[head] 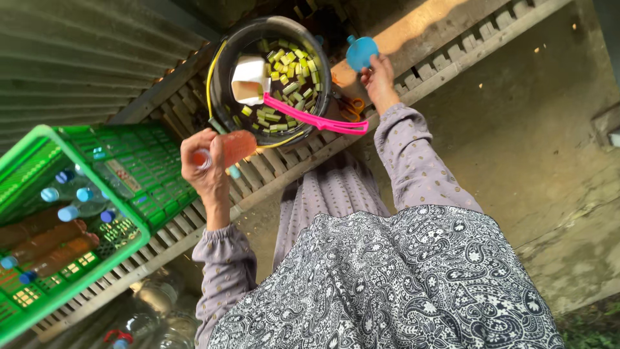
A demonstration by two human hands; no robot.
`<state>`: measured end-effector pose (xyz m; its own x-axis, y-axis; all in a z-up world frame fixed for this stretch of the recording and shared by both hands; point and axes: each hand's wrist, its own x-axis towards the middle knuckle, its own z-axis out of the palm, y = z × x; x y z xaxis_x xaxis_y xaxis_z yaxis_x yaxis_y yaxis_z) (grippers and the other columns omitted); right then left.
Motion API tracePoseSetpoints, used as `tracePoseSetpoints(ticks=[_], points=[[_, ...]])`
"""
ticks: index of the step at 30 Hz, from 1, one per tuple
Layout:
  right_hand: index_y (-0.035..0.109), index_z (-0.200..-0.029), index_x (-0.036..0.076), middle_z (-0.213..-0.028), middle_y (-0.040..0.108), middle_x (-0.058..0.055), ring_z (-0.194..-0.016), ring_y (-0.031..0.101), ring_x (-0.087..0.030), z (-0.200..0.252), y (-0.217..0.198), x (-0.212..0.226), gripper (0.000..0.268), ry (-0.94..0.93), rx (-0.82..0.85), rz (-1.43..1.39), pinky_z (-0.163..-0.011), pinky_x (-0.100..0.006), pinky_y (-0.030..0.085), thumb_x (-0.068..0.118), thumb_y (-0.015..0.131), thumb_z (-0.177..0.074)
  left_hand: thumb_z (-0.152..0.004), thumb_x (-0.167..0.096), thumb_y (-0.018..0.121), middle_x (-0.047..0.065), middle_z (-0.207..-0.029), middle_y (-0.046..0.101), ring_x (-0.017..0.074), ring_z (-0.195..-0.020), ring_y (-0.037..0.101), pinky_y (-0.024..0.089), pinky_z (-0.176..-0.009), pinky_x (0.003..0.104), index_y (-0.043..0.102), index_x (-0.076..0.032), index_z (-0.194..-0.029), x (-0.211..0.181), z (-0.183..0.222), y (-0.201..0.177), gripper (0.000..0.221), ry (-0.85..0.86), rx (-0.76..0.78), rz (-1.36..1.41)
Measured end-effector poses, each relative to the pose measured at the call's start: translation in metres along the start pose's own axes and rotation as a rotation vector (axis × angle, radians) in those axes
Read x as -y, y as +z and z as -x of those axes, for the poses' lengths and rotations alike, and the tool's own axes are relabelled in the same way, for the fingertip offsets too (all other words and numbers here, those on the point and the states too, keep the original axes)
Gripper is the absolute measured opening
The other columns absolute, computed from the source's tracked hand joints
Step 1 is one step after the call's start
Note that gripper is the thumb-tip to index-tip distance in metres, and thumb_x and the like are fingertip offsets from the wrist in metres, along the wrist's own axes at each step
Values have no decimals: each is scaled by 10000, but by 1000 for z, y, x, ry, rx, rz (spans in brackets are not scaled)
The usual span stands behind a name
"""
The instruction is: The person uses a blue funnel and a pink scoop to transfer chopped green vegetables from a large metal bowl into clear plastic bottles. They seal each filled bottle with a blue cap and place it into a green crate.
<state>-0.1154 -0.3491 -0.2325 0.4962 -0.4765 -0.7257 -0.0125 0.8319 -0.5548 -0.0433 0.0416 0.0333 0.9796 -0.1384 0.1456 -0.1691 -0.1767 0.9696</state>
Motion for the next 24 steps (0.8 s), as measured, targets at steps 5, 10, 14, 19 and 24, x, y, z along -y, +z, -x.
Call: tracePoseSetpoints(ticks=[5, 10, 14, 19, 24], points=[[549, -1306, 284, -939, 638, 13, -669, 619, -111, -11, 10, -39, 344, 95, 18, 280, -545, -278, 504, 216, 649, -984, -993, 20, 728, 53, -1104, 664, 208, -1166, 641, 502, -1100, 388, 589, -55, -996, -3, 1, -7, 158, -13, -2, -19], [533, -1341, 274, -995, 627, 0, -690, 615, -103, -26, 10, -62, 370, 120, 76, 395, -587, -274, 525, 240, 641, -989, -1009, -3, 718, 55, -1120, 672, 217, -1199, 640, 503, -1122, 405, 572, -65, -1000, -7, 6, -14, 159, -44, -1, -51], [532, -1358, 223, -1063, 659, -35, -715, 630, -97, -37, 9, -67, 378, 32, 88, 570, -609, -274, 530, 243, 629, -993, -1006, -13, 722, 56, -1118, 671, 218, -1193, 638, 508, -1123, 418, 567, -67, -997, -10, 6, -11, 164, -41, 1, -55], [561, -1278, 139, -1088, 649, -79, -749, 679, -165, -44, 3, -67, 343, -148, 78, 767, -617, -351, 561, 200, 611, -945, -1006, -16, 727, 55, -1118, 669, 225, -1192, 637, 499, -1136, 425, 568, -64, -1005, -11, 4, -9, 167, -40, 1, -54], [666, -1153, 143, -1095, 642, -173, -959, 647, -334, -47, 18, -54, 168, -929, 15, 1351, -805, -447, 537, 241, 633, -1020, -1001, -22, 727, 50, -1117, 672, 229, -1195, 639, 501, -1134, 429, 575, -64, -1004, -15, 4, -11, 157, -59, 9, -70]])
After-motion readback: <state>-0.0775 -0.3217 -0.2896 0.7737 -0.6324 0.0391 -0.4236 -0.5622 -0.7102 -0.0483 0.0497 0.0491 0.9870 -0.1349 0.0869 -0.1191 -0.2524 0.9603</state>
